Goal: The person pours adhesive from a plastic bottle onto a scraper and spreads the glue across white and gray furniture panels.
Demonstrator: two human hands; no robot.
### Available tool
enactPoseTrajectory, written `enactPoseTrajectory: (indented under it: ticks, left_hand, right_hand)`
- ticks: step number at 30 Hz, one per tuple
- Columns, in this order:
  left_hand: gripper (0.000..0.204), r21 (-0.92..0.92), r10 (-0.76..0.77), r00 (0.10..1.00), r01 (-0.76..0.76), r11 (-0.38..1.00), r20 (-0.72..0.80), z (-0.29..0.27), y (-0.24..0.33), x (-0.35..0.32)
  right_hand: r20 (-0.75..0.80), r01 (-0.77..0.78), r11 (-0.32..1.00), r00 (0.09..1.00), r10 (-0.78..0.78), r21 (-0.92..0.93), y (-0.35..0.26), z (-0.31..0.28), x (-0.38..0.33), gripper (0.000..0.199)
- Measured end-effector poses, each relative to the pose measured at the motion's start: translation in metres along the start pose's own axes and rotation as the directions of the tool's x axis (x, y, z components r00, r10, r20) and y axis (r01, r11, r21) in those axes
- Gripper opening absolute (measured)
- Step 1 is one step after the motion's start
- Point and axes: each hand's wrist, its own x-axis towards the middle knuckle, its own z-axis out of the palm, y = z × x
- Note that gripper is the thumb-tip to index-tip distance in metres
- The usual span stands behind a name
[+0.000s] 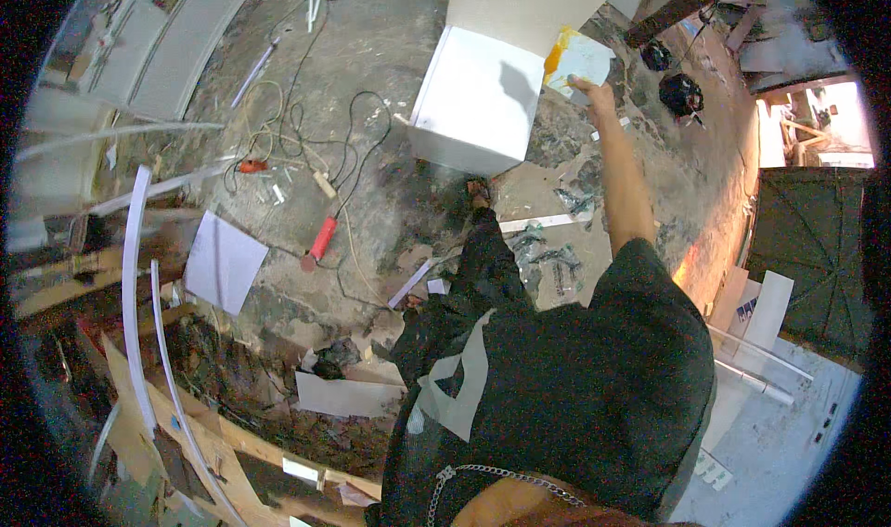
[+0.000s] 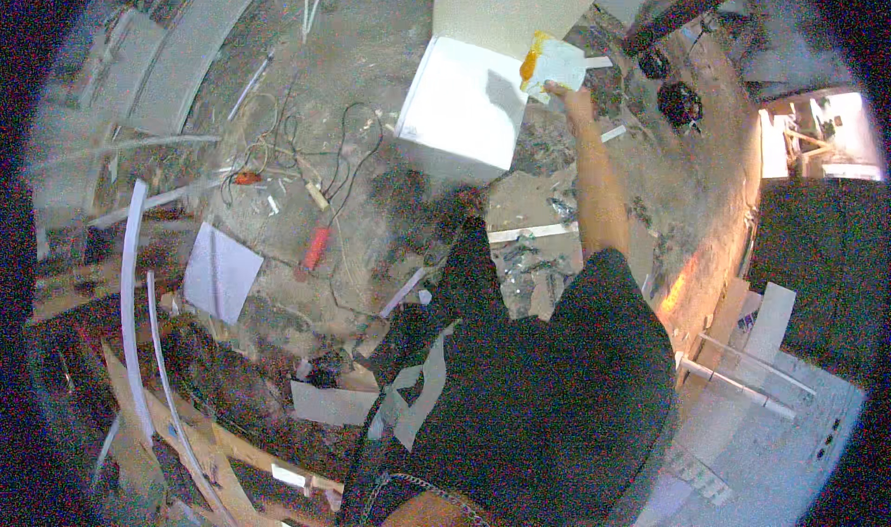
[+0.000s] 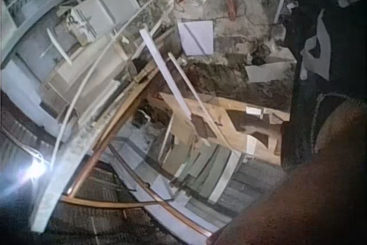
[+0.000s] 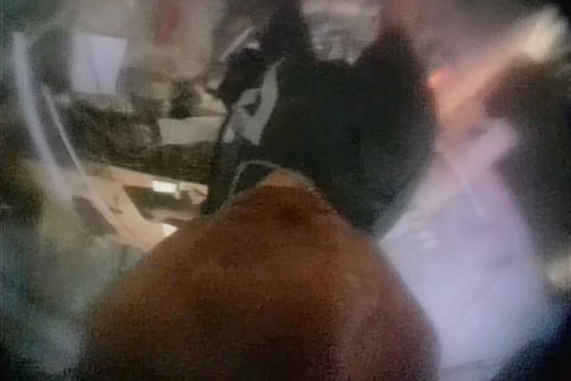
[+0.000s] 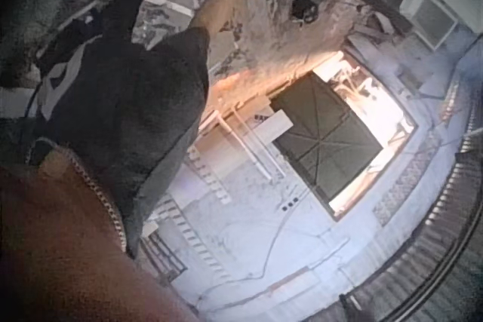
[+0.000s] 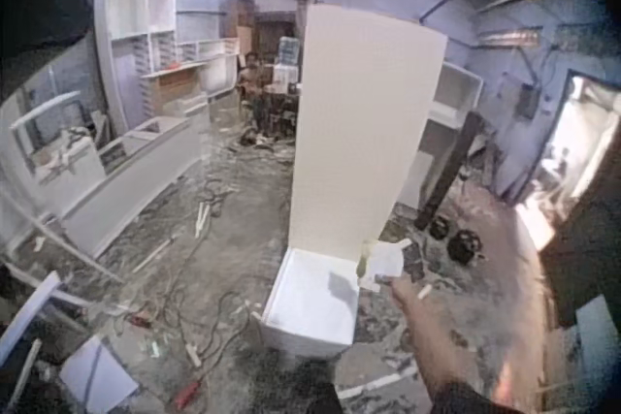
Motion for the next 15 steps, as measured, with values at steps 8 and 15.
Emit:
enactPoseTrajectory:
  ticks: [8, 15]
  left_hand:
    - [0.061, 0.348, -0.182, 0.636, -0.145, 0.926, 0.75, 0.386, -0.051, -0.367]
    - [0.071, 0.174, -0.179, 0.019, -0.364, 0.915, 0.984, 0.63, 0.019, -0.629]
  right_hand:
    - [0.141, 0.289, 0.591, 0.949, -0.283, -0.753, 0.096, 0.035, 0.159, 0.031]
    - [0.362, 0.4, 0.112, 0.896, -0.258, -0.91, 0.191, 0.05, 0.256, 0.059]
